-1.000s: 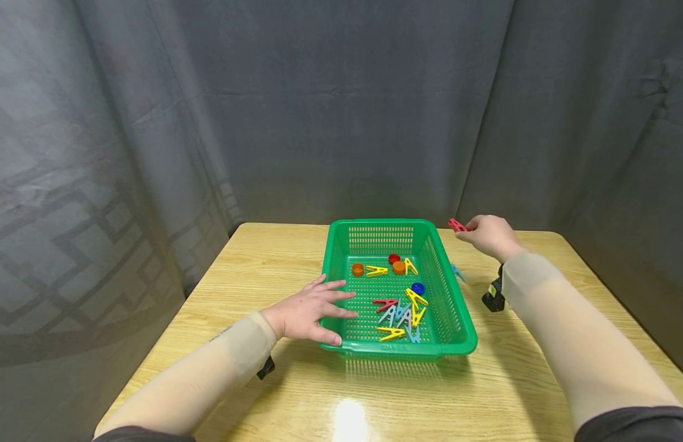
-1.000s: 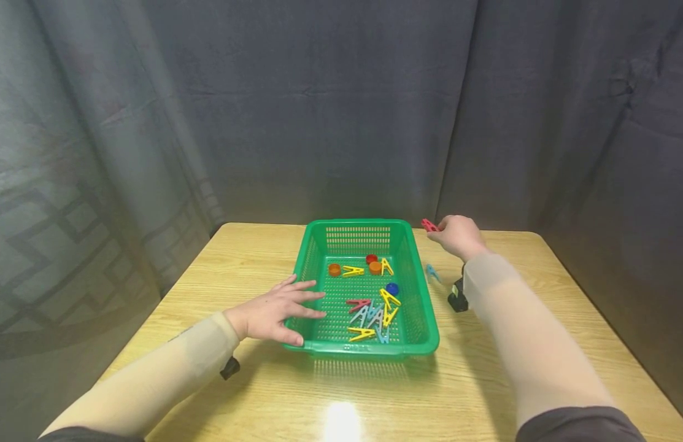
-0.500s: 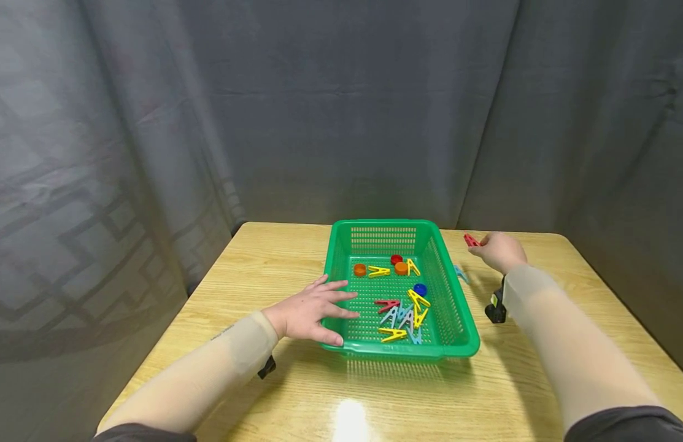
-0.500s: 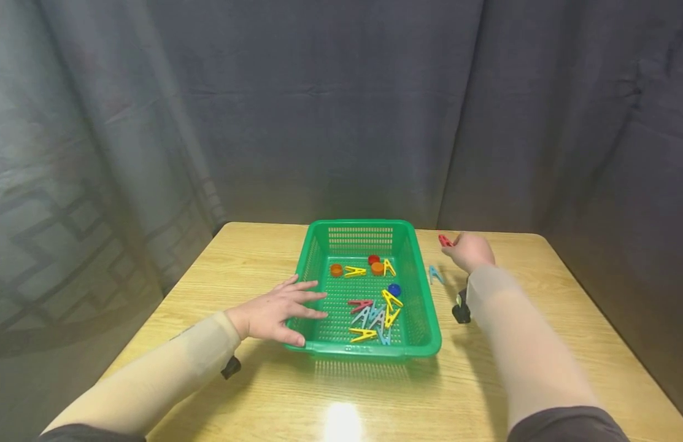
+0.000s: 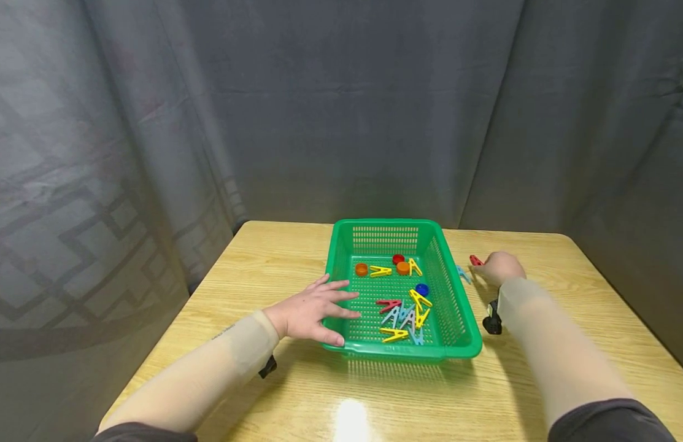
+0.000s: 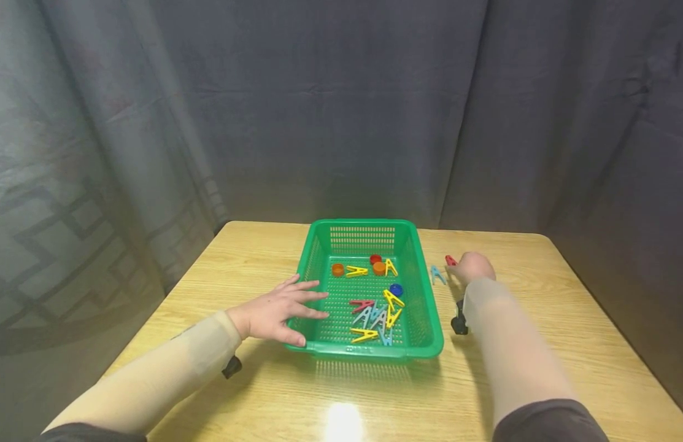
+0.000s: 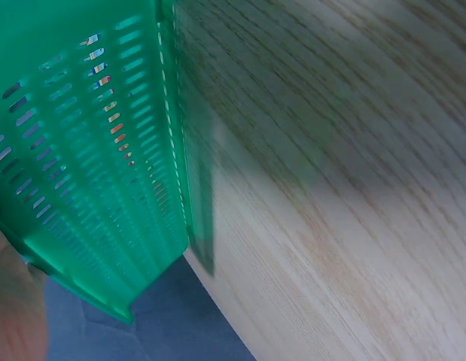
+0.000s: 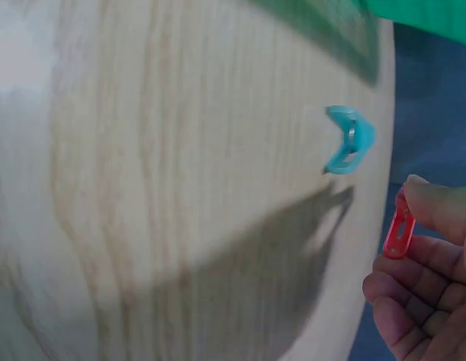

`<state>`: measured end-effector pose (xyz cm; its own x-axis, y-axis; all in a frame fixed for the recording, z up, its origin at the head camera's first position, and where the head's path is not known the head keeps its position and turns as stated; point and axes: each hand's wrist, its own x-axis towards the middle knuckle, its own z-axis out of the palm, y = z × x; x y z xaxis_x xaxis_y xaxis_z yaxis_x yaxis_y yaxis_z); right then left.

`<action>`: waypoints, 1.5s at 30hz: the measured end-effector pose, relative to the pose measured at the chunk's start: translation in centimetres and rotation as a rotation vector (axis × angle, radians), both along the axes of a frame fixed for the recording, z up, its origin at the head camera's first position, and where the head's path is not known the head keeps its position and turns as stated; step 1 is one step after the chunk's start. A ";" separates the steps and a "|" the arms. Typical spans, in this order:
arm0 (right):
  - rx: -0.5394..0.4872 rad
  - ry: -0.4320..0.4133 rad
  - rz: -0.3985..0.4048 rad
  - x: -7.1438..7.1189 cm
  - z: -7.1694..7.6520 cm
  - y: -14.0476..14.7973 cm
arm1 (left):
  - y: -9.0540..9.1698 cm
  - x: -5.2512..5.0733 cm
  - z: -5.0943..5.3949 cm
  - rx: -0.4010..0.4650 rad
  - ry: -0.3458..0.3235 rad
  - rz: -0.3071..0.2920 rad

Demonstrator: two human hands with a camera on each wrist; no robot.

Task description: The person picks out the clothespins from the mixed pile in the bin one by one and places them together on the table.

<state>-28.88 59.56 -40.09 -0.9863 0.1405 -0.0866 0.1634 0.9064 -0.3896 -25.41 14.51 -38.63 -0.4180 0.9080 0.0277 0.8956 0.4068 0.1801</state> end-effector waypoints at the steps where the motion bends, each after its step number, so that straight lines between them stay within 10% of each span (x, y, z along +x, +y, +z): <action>1: -0.002 -0.003 0.000 0.0 -0.2 0.0 | 0.0 0.0 0.0 -0.001 -0.002 0.001; 22: -0.019 -0.119 -0.077 0.0 -1.8 0.2 | 0.2 0.2 -0.1 0.002 -0.009 0.007; 45: 0.026 -0.088 -0.001 0.7 1.5 -0.5 | 0.0 0.0 0.0 -0.014 -0.007 0.019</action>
<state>-28.23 59.06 -38.63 -0.9748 0.1451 -0.1695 0.1971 0.9159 -0.3497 -25.41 14.52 -38.67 -0.4357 0.9000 0.0120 0.8862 0.4267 0.1804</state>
